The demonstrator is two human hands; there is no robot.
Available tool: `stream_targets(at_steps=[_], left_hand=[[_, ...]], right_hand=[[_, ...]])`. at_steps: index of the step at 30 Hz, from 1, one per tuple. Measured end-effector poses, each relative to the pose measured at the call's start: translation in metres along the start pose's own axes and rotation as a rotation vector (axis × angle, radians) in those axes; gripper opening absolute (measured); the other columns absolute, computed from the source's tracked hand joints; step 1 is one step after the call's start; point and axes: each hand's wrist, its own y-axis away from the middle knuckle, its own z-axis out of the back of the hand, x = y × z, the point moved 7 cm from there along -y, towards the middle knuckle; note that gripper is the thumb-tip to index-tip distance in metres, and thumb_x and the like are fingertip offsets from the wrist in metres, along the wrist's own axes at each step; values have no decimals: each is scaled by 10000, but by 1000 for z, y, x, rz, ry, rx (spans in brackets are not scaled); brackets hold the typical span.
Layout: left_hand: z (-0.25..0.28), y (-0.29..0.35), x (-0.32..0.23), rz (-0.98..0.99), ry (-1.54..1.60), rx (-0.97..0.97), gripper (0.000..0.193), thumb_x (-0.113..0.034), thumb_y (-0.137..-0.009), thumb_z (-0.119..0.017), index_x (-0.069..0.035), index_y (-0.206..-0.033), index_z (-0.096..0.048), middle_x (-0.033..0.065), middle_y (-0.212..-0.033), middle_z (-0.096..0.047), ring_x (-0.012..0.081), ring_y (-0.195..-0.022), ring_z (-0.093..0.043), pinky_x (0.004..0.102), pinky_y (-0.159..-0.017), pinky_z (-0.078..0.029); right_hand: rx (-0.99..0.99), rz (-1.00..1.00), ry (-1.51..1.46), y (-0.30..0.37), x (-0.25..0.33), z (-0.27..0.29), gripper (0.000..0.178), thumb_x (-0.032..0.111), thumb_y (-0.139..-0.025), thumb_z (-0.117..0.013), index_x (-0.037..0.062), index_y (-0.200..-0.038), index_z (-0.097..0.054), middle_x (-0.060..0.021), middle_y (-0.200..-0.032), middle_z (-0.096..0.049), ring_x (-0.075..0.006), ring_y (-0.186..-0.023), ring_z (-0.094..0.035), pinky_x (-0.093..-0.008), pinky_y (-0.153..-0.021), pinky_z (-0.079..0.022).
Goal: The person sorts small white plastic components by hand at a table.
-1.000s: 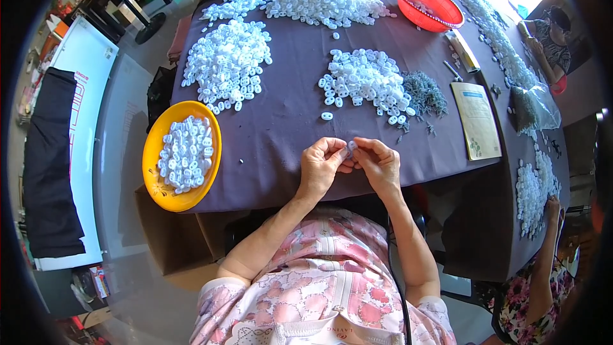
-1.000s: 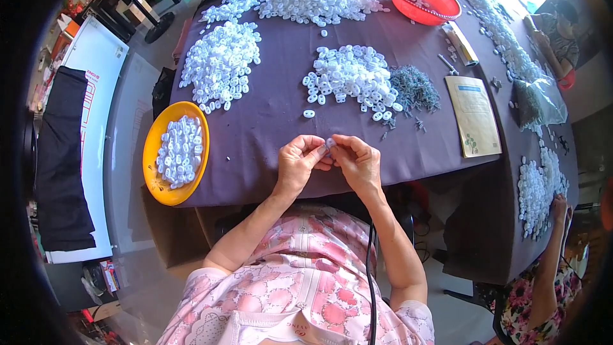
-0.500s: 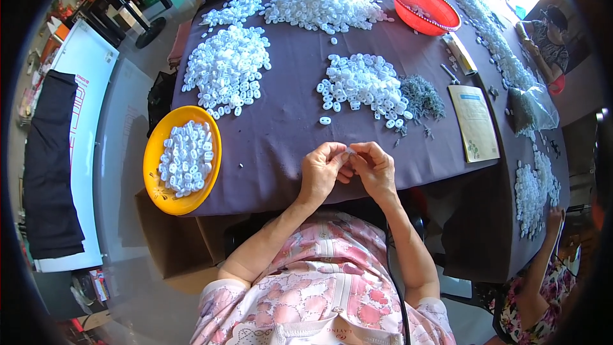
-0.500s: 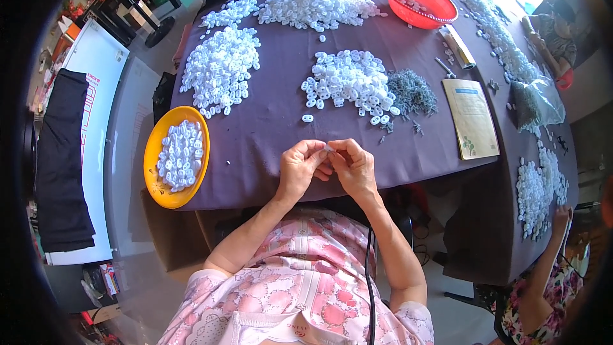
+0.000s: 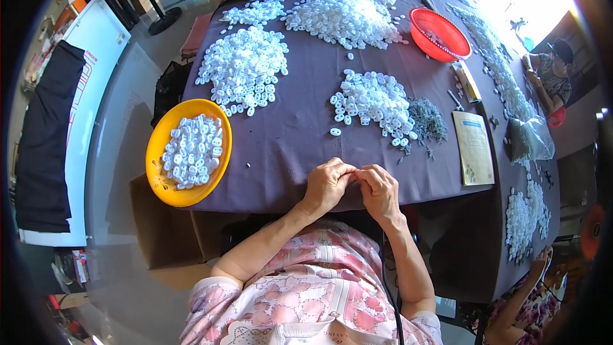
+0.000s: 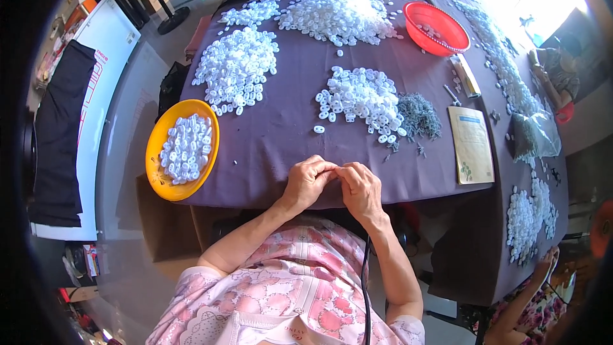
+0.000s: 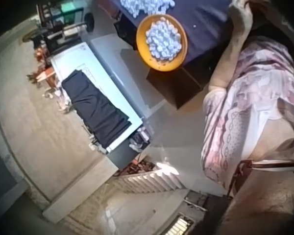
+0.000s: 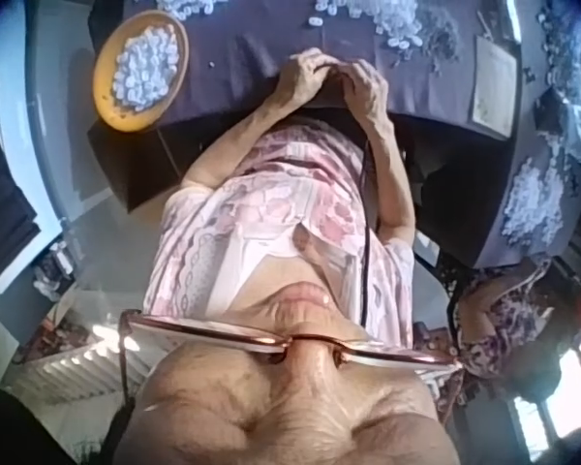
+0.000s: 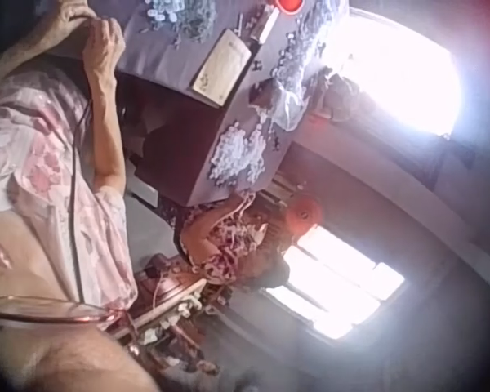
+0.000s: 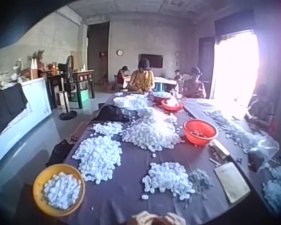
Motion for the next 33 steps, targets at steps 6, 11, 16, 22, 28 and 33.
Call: stream_targets(at_steps=[6,11,16,22,28,33], left_hand=[[-1,2,1,-43,67,-13,101,-5,-773,-669,-23,-871,-683,95,-761,-632,215,-680,-639,304,-600,-490],[-1,2,4,-6,68,4,77,-42,-779,-661,-40,-853,-683,106,-787,-629,275,-710,-634,344,-623,-496],[-1,2,2,-33,26,18,88,-39,-793,-651,-25,-876,-677,105,-790,-631,251,-711,-638,329,-622,-495],[-2,-1,1,-41,18,39,88,-20,-819,-615,6,-889,-661,123,-794,-631,246,-722,-647,317,-632,-501],[-1,0,1,-34,3,36,82,-17,-826,-609,11,-894,-645,124,-800,-627,258,-719,-642,318,-627,-498],[0,1,0,-41,8,15,55,-63,-819,-621,-34,-860,-642,111,-802,-612,305,-722,-619,375,-627,-491]], right_hand=[[-152,28,-103,3,1,4,214,-62,-707,-647,56,-885,-647,-78,-845,-622,-258,-741,-604,-333,-644,-491],[-172,-32,-115,3,-3,4,150,-55,-726,-653,42,-840,-654,-78,-810,-627,-253,-728,-596,-324,-635,-481],[-171,-60,-155,3,-7,4,95,-28,-745,-675,36,-812,-654,-80,-770,-630,-244,-693,-605,-318,-612,-482],[-145,-116,-170,2,-11,4,134,-19,-745,-687,31,-869,-672,-79,-807,-651,-239,-731,-626,-310,-634,-493],[-89,-135,-192,3,-12,4,186,-43,-740,-664,31,-910,-676,-87,-851,-650,-245,-759,-621,-318,-661,-496],[-75,-98,-202,1,-6,6,201,-37,-731,-660,30,-920,-670,-83,-857,-649,-246,-765,-614,-319,-673,-493]])
